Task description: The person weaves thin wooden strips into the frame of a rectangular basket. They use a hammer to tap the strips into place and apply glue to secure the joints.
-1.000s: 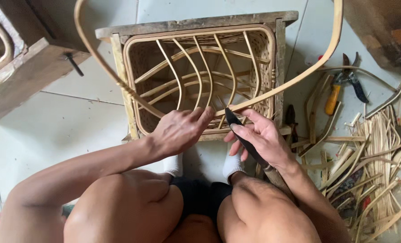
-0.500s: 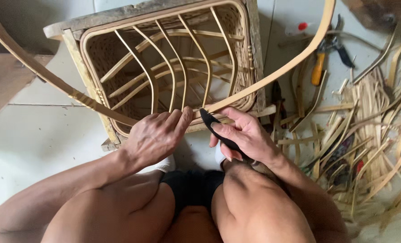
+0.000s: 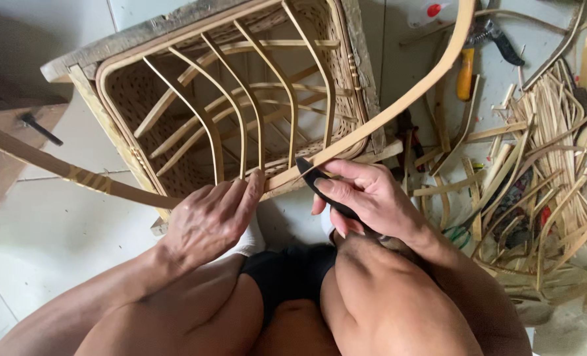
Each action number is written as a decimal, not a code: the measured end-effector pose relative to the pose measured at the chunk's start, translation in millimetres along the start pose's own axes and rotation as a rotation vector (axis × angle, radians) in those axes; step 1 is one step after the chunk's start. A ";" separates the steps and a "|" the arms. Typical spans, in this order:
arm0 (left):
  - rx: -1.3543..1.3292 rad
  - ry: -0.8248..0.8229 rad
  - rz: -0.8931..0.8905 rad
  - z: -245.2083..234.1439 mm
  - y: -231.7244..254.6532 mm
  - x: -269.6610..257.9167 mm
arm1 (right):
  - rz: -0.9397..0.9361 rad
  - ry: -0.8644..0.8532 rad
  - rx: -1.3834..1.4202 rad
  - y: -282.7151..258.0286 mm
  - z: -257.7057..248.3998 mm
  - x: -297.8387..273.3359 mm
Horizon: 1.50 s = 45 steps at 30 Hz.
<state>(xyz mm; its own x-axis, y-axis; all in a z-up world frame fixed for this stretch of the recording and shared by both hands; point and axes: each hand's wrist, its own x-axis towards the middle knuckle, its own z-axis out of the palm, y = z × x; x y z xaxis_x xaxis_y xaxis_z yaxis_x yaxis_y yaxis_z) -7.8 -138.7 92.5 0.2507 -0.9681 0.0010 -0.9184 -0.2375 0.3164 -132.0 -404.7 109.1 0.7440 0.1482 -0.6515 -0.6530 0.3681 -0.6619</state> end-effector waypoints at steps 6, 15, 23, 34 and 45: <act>0.008 -0.026 0.006 6.2 -3.2 -13.0 | -0.054 0.056 -0.024 -0.2 -5.5 -2.8; -0.156 -0.012 -0.178 26.7 -42.6 13.2 | -0.102 -0.021 -0.376 24.4 -31.5 2.9; -0.233 0.105 -0.088 5.6 -54.5 0.1 | 0.283 0.613 -1.244 64.1 -151.9 -42.7; 0.177 -0.067 -0.006 -38.5 -41.6 2.8 | -1.100 0.113 -1.425 -37.2 13.8 43.2; -0.053 0.356 -0.688 7.1 -36.2 -196.7 | -0.643 -0.185 -0.705 -12.1 75.7 90.0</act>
<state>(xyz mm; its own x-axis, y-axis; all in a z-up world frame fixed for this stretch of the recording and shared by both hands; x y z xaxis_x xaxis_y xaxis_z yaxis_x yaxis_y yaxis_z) -26.0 59.8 74.1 0.8507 -0.5179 0.0897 -0.5068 -0.7631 0.4010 -46.4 -326.3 86.6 0.9595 0.2753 -0.0592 -0.0041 -0.1966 -0.9805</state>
